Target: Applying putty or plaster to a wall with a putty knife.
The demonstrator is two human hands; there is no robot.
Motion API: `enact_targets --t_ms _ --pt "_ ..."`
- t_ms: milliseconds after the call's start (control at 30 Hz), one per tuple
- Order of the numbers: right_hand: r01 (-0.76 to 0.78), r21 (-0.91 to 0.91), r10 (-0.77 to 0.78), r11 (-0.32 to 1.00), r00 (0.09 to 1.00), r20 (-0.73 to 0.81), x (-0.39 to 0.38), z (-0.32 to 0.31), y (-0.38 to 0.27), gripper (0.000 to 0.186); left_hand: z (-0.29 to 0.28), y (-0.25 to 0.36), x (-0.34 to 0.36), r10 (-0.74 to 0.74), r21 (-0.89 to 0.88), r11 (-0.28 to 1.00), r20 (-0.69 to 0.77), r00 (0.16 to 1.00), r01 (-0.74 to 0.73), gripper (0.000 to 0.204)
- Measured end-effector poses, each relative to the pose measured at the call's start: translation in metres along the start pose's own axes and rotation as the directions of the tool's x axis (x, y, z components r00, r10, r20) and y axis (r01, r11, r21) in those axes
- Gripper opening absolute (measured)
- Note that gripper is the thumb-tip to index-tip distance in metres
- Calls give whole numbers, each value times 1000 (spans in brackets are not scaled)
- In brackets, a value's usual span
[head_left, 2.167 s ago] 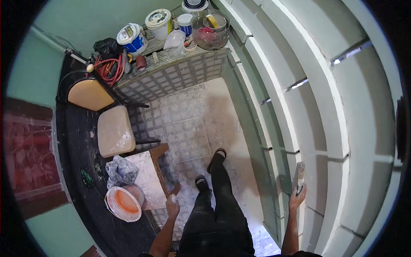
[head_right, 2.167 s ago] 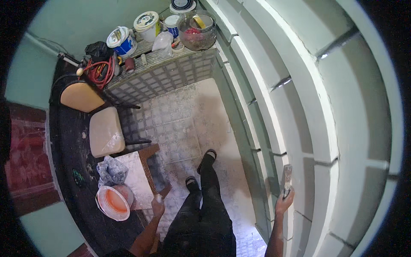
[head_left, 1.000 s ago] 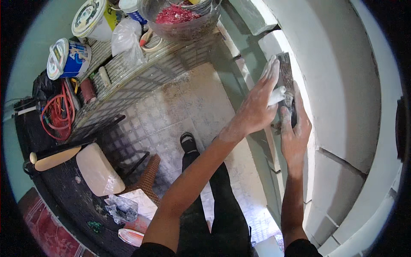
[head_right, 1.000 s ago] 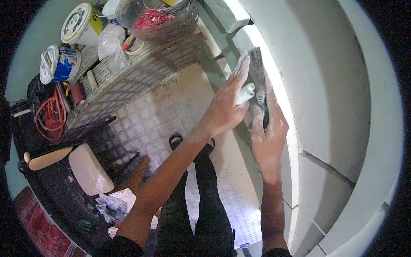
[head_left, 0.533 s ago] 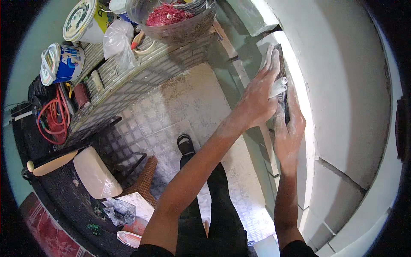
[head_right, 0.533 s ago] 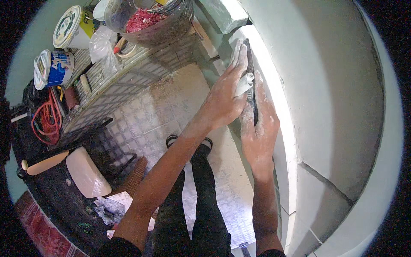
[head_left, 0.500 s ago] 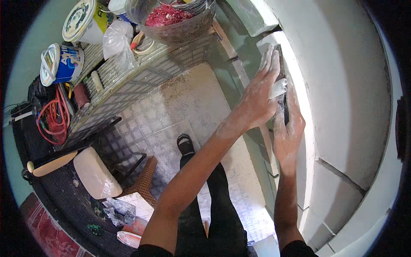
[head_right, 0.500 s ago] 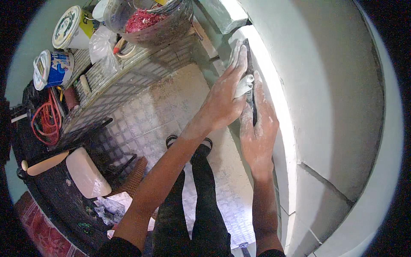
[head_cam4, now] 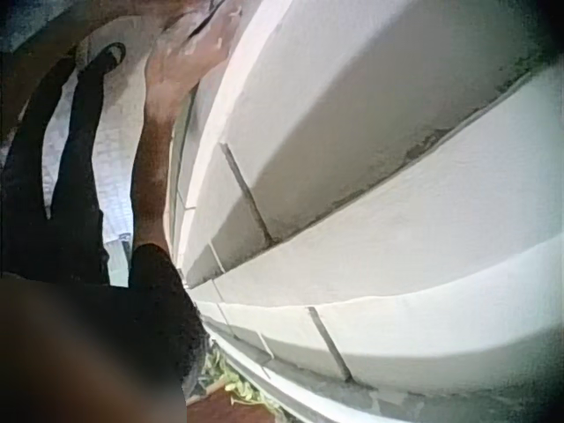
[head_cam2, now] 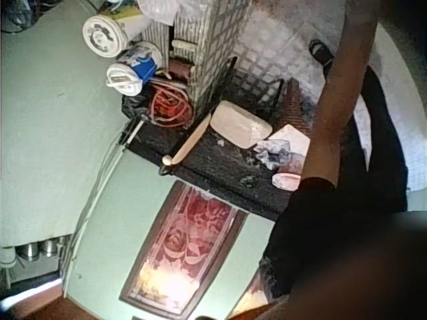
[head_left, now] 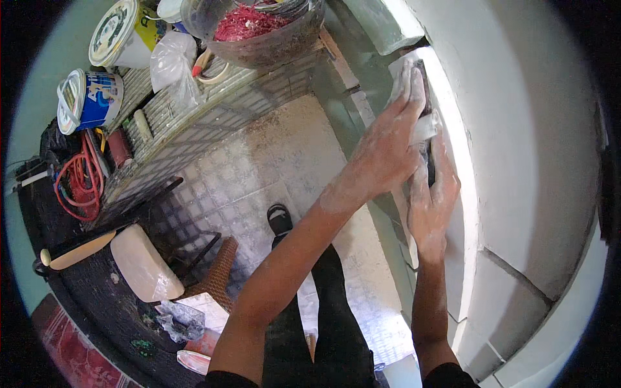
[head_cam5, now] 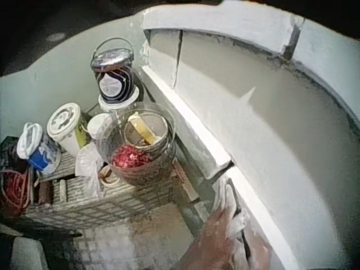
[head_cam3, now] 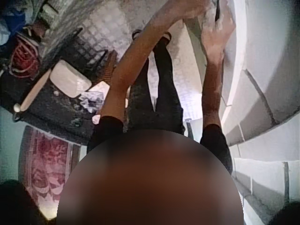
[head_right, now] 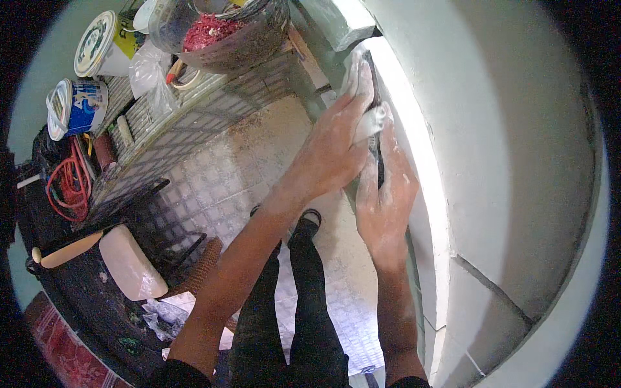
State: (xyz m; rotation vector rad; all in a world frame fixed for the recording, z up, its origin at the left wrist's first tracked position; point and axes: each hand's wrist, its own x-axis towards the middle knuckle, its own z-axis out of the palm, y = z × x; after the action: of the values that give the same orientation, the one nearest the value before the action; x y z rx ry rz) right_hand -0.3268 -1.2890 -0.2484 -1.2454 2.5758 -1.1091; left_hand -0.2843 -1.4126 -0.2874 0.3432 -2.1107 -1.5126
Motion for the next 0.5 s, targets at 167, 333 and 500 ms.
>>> enact_targets --t_ms 167,333,500 --pt "-14 -26 14 1000 1000 16 20 6 -7 50 -8 -2 17 -8 -35 999 -30 1000 7 74" --pt "39 53 -39 998 999 6 -13 -3 10 49 11 0 -7 27 50 998 -61 998 -24 76" --pt "-49 71 47 996 999 25 -18 -3 7 49 12 2 -10 32 51 998 -51 998 -30 74"
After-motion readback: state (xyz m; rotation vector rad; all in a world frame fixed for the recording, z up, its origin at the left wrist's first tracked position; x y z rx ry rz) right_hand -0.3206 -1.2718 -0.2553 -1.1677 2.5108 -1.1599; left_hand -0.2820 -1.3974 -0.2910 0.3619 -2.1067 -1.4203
